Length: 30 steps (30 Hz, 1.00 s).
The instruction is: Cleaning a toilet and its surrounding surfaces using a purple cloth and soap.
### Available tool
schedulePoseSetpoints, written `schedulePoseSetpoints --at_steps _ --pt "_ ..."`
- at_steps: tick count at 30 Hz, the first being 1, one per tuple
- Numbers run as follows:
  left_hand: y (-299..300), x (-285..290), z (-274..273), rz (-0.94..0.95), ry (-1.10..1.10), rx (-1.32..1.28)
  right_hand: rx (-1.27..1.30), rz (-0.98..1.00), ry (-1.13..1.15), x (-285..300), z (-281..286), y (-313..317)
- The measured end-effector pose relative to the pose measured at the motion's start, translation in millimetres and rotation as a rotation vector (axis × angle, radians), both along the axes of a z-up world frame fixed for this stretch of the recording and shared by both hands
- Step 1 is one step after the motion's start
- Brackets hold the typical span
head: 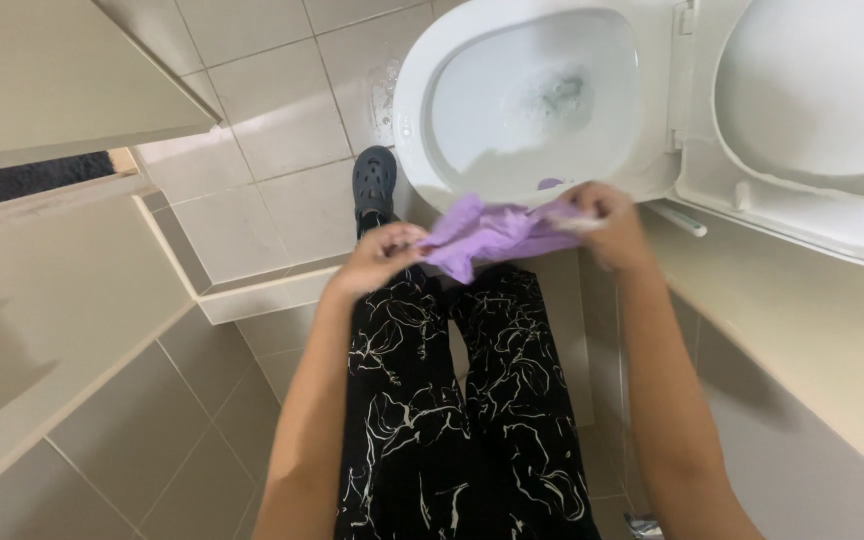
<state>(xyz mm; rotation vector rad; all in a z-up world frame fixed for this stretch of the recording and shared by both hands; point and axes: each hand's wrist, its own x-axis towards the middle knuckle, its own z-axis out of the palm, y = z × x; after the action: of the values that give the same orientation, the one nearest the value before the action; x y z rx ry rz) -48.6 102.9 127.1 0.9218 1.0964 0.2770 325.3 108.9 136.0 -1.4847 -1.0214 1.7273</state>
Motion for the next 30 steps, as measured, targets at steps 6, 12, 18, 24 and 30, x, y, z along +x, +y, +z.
schedulePoseSetpoints --at_steps 6,12,18,24,30 --pt "-40 -16 -78 0.436 -0.271 -0.187 -0.060 -0.365 0.149 9 1 1" --pt "-65 32 -112 0.848 -0.386 -0.599 0.061 -0.322 0.190 -41 18 8" --pt "-46 68 -72 0.798 -0.393 -0.550 0.438 0.045 -0.276 -99 90 12" --pt "-44 78 -71 0.853 -0.547 -0.490 0.318 0.437 -0.099 -171 151 -7" --pt "-32 74 -80 0.888 -0.252 -0.315 0.289 0.649 -0.133 -186 174 -23"
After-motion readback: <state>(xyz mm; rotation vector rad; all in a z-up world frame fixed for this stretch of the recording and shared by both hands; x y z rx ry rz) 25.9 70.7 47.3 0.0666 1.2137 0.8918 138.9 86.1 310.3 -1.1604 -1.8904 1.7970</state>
